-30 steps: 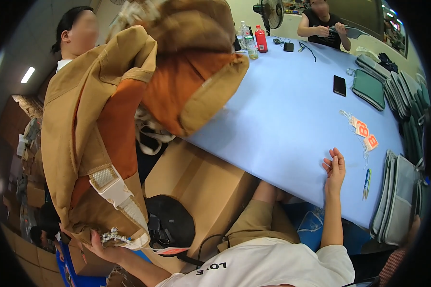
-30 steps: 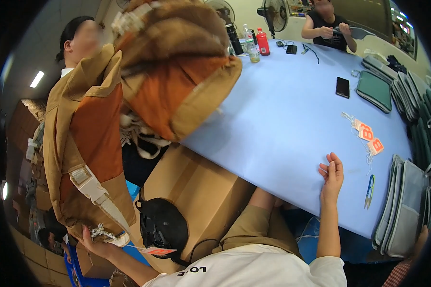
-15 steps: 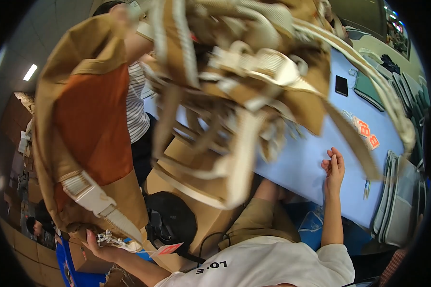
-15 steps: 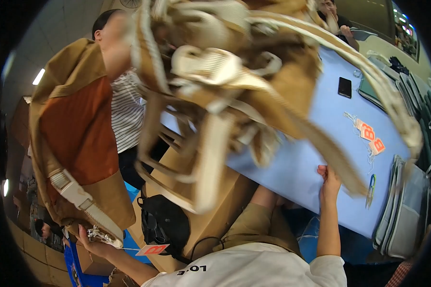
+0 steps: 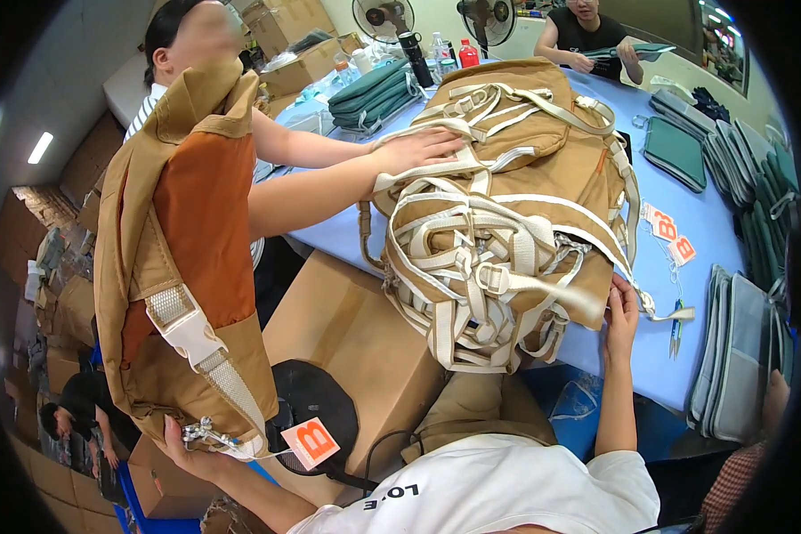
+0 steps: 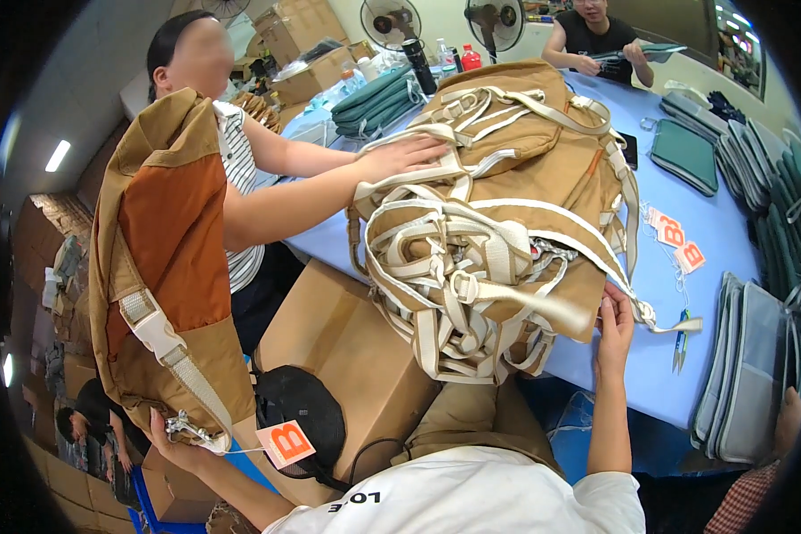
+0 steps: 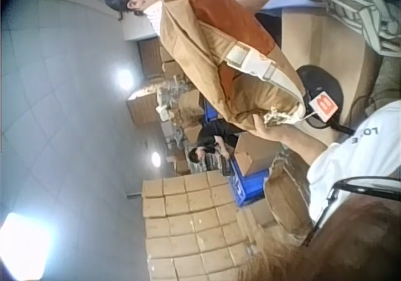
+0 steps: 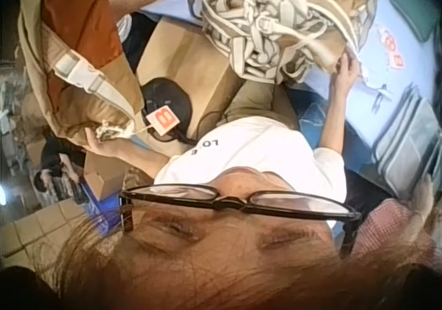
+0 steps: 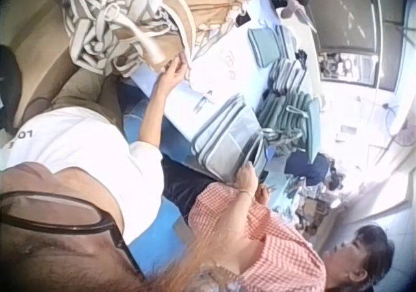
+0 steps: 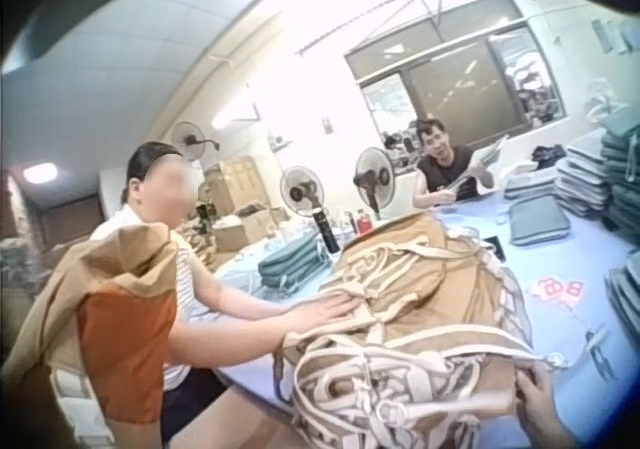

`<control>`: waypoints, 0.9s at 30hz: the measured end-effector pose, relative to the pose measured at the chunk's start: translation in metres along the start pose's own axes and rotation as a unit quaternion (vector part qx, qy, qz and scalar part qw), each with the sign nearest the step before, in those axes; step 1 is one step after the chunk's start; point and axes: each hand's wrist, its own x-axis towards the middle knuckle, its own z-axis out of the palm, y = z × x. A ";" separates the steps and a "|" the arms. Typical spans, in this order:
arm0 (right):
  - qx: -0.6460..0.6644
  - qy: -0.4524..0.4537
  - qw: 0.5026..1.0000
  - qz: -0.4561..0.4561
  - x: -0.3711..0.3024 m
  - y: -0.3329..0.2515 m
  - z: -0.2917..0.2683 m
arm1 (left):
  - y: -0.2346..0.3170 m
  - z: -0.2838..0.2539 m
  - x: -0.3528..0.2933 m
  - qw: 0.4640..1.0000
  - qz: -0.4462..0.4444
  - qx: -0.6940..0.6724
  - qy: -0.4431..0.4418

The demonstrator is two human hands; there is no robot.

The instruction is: Assembling and inspecting a large canvas bag by checking its components and attaching labels.

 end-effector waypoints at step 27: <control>-0.122 -0.023 0.991 -0.040 -0.007 0.020 -0.010 | -0.209 0.222 0.061 0.955 0.049 0.060 -0.287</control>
